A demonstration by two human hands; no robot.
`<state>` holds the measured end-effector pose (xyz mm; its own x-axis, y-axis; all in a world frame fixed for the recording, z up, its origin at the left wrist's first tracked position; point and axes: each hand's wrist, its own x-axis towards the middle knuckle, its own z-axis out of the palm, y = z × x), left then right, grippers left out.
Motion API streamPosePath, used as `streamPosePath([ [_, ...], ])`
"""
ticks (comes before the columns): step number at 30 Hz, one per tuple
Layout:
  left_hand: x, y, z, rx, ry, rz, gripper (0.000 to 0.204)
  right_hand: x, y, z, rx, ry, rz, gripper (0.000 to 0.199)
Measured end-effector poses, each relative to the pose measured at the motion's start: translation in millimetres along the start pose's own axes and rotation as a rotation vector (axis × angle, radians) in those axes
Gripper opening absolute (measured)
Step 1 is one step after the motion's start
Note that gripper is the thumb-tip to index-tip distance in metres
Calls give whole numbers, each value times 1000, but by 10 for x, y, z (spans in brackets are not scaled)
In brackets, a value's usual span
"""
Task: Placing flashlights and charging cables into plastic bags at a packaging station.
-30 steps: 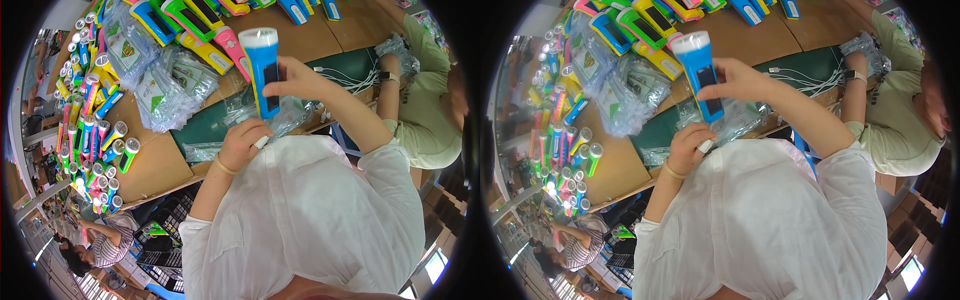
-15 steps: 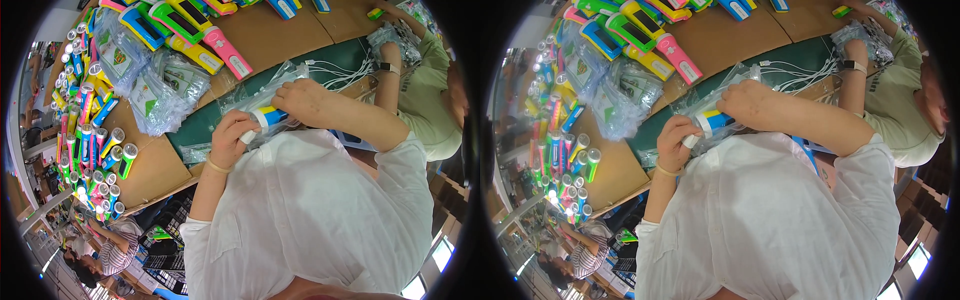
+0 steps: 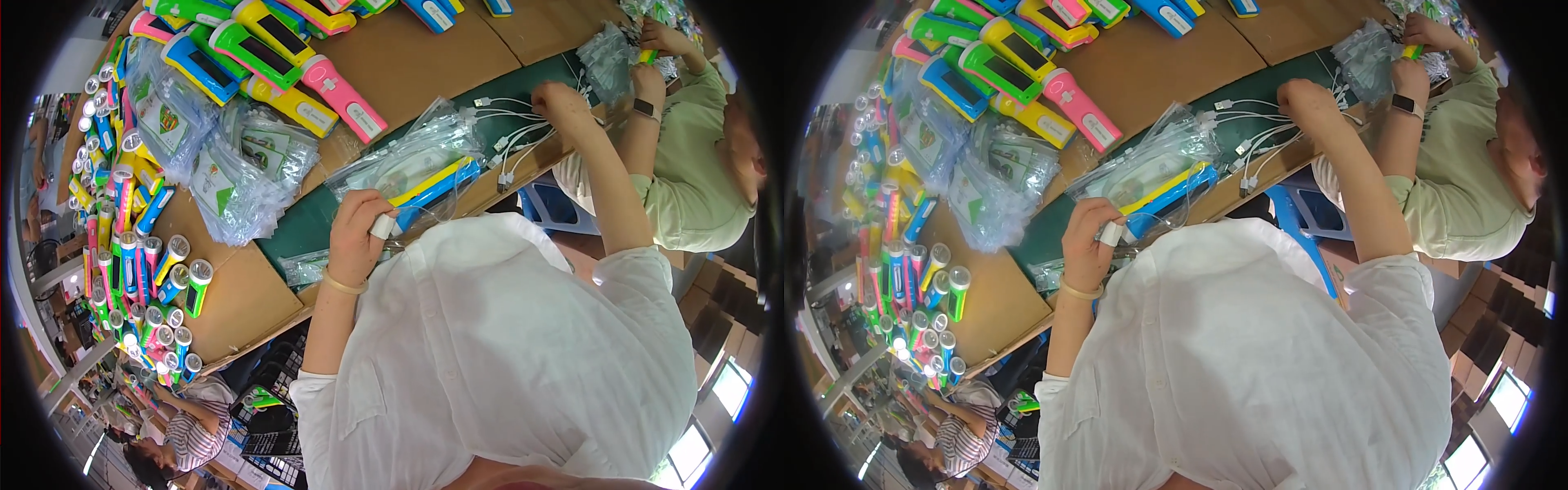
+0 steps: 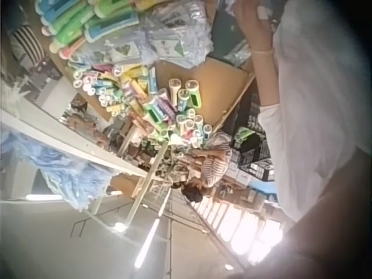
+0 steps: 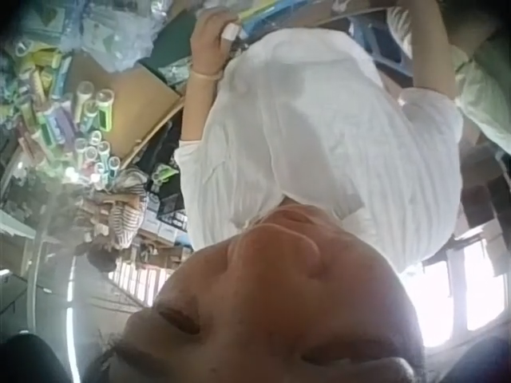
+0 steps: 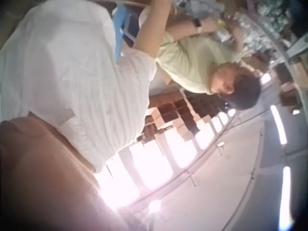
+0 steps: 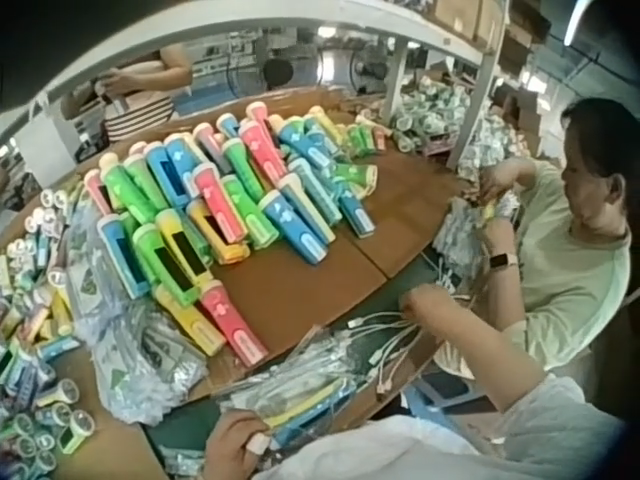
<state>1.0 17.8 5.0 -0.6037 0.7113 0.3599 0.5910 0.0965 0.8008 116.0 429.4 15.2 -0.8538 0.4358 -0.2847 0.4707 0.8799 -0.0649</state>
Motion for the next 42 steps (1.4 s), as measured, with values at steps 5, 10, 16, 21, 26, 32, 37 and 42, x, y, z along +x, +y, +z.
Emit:
streamPosePath([
  [5, -5, -12, -1, 22, -1, 6, 19, 9, 173, 146, 35, 114, -45, 9],
  [10, -50, -2, -30, 9, -10, -35, 21, -199, -45, -353, 815, 203, -122, 11],
  [16, -64, -12, 0, 20, 28, -17, 20, -498, -588, -885, 1562, 180, -472, 13],
  [21, -70, 4, 25, 19, 53, -25, 21, -501, -1080, -497, 1746, -248, -421, 25],
  [26, -110, -15, -3, 19, 48, -22, 21, -328, -1176, -90, 1473, -352, -280, 25],
  [32, -155, 75, 64, -234, 326, -503, 18, -313, -1352, -422, 871, -381, -389, 23],
  [37, -200, 115, -1, -21, 228, -386, 18, -182, -1690, -279, 531, -254, -780, 23],
  [42, -149, 243, 9, -24, 213, -229, 15, -113, -1987, -128, 729, -418, -969, 20],
])
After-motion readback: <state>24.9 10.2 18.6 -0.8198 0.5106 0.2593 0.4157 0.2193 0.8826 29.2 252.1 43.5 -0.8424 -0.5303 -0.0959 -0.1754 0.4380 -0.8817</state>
